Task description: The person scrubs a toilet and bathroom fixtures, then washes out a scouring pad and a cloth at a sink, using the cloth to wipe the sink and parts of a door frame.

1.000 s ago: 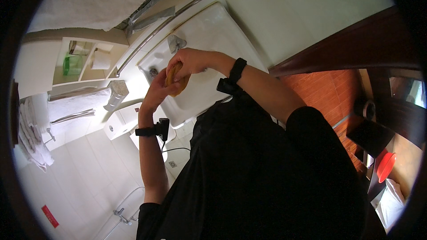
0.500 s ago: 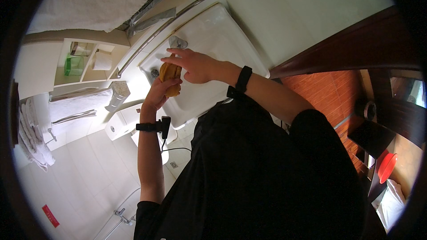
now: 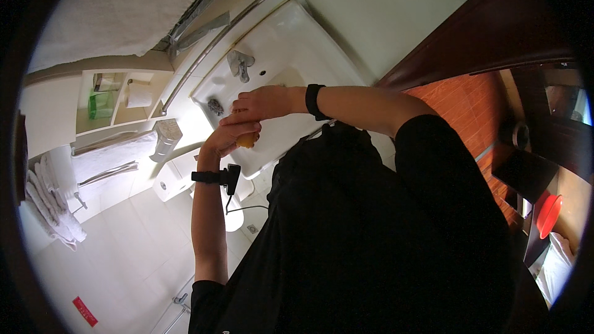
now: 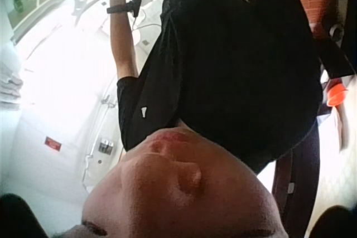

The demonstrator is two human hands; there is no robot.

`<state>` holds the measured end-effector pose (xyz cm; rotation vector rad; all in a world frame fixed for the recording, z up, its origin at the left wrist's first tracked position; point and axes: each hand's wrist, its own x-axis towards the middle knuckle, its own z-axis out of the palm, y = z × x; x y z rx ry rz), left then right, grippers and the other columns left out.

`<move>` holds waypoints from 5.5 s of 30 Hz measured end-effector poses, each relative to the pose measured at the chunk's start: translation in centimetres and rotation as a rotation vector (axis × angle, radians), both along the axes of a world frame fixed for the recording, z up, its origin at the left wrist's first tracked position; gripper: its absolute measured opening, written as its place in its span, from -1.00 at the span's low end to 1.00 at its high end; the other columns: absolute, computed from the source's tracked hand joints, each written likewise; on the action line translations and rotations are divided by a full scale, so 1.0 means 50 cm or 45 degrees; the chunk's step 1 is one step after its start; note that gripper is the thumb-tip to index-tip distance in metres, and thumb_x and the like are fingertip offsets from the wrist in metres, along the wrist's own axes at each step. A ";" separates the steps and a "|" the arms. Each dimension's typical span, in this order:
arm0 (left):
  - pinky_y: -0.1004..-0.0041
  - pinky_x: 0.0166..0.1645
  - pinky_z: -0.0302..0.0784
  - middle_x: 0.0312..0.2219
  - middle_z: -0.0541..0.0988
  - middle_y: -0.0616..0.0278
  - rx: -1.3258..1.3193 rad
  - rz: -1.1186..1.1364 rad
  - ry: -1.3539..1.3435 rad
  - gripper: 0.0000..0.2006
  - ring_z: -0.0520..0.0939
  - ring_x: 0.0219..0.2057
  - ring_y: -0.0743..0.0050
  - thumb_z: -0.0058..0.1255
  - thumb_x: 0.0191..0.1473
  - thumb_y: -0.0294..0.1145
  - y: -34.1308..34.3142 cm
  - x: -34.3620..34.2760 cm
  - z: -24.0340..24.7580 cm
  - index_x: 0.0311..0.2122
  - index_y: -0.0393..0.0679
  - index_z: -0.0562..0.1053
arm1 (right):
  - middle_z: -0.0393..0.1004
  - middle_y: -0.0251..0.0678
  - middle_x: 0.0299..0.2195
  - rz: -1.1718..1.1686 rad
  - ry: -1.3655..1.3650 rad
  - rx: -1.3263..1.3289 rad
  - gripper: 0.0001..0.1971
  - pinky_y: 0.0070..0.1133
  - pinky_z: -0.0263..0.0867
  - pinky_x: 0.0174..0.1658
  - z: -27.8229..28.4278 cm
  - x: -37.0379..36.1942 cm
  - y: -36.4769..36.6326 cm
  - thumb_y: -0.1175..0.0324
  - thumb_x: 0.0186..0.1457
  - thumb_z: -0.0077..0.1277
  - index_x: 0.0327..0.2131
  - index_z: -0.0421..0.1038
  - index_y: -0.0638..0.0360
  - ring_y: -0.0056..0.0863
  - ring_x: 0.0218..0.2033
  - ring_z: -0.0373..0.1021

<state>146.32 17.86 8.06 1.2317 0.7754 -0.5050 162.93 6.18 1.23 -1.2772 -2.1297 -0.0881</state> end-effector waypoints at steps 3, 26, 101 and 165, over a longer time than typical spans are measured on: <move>0.42 -0.25 0.59 -0.36 0.59 0.30 0.037 -0.032 0.017 -0.75 0.65 -0.32 0.45 0.34 0.10 -0.38 0.003 -0.003 -0.008 -0.15 -0.16 0.54 | 0.48 -0.37 -0.04 0.039 -0.072 -0.202 -0.41 -0.49 0.50 -0.05 0.006 0.016 0.006 0.40 0.21 0.01 0.32 0.25 -0.24 -0.34 -0.01 0.49; 0.11 -0.20 0.66 -0.22 0.56 0.20 2.043 -0.898 -0.448 -0.67 0.66 -0.12 0.12 0.21 0.06 -0.36 0.010 0.026 -0.093 -0.05 0.00 0.44 | 0.67 -0.46 -0.44 0.026 1.112 -1.879 -0.79 -0.60 0.39 -0.38 -0.037 0.070 0.058 0.16 0.05 0.26 -0.33 0.64 0.06 -0.63 -0.38 0.58; 0.64 -0.56 0.25 -0.35 0.52 0.36 -0.335 0.263 -0.083 -0.76 0.50 -0.48 0.58 0.19 0.24 -0.25 -0.027 -0.041 -0.095 -0.10 -0.10 0.43 | 0.47 -0.33 -0.12 0.016 0.112 -0.372 -0.72 -0.26 0.54 -0.29 -0.054 -0.002 0.013 0.32 0.09 0.18 -0.13 0.37 0.02 -0.19 -0.21 0.58; 0.67 -0.70 -0.02 -0.66 0.25 0.55 -1.075 -0.078 0.063 -0.72 0.19 -0.73 0.82 0.18 0.22 -0.33 -0.042 -0.083 -0.212 -0.49 0.01 0.34 | 0.51 -0.35 0.02 0.487 -0.026 -0.463 -0.74 -0.48 0.52 -0.01 -0.065 -0.031 0.043 0.39 0.14 0.07 -0.07 0.48 0.07 -0.32 0.07 0.49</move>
